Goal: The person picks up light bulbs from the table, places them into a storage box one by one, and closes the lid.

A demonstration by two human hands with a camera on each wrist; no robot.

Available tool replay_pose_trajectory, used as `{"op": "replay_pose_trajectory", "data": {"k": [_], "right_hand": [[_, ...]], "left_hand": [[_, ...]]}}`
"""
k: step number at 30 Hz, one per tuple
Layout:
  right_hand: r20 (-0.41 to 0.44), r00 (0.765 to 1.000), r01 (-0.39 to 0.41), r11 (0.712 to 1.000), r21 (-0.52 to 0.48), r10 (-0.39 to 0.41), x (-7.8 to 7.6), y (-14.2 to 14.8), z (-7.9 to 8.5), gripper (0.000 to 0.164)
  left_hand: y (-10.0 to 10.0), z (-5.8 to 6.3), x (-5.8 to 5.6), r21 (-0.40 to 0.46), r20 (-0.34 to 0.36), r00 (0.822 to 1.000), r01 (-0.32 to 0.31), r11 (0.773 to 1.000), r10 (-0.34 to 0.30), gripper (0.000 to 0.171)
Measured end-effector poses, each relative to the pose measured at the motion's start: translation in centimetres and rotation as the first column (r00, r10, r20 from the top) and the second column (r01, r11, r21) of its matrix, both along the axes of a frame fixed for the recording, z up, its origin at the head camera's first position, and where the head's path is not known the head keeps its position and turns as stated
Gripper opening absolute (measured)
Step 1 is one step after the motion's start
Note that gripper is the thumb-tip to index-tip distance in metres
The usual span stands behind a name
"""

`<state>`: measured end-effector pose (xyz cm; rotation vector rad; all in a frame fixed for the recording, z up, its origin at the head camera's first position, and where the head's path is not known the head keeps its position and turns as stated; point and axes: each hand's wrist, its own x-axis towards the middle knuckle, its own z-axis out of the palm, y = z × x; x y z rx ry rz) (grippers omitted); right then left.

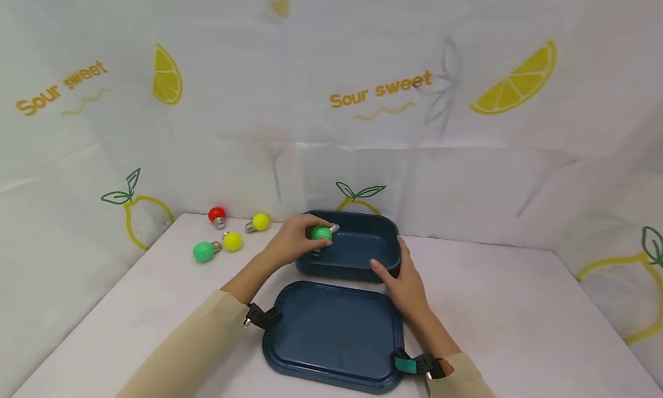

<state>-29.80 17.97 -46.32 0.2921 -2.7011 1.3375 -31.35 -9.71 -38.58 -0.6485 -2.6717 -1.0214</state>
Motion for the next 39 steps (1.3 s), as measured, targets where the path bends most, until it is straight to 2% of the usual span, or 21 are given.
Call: {"op": "replay_pose_trajectory", "data": {"k": [6,11,16,24,30,39], "right_hand": [[0.007,1.0,0.0,1.0,-0.011,0.0,0.1,0.0,0.1,0.09],[0.009,1.0,0.012,1.0,-0.01,-0.012,0.0,0.0,0.0,0.089],[0.015,1.0,0.007,1.0,-0.02,-0.007,-0.1,0.1,-0.1,0.089],[0.013,1.0,0.01,0.999,-0.033,-0.009,0.1,0.2,-0.2,0.089],[0.002,1.0,-0.008,0.999,-0.043,0.008,0.0,-0.1,-0.2,0.088],[0.002,1.0,0.009,1.0,-0.029,-0.009,0.0,0.1,-0.2,0.088]], "left_hand": [[2.2,-0.6,-1.4,-0.035,0.042,0.999,0.003,0.999,-0.001,0.04],[3.5,-1.4,-2.2,-0.109,0.071,0.997,0.015,0.994,-0.007,0.039],[4.1,-1.9,-3.0,-0.16,0.088,0.996,0.001,0.987,0.014,0.037],[5.0,-2.0,-4.0,-0.213,0.154,0.987,-0.004,0.977,0.037,0.035],[5.2,-2.7,-4.9,-0.254,0.184,0.982,0.015,0.967,0.033,0.033],[5.6,-3.1,-5.1,-0.244,0.178,0.984,0.018,0.97,0.027,0.034]]}}
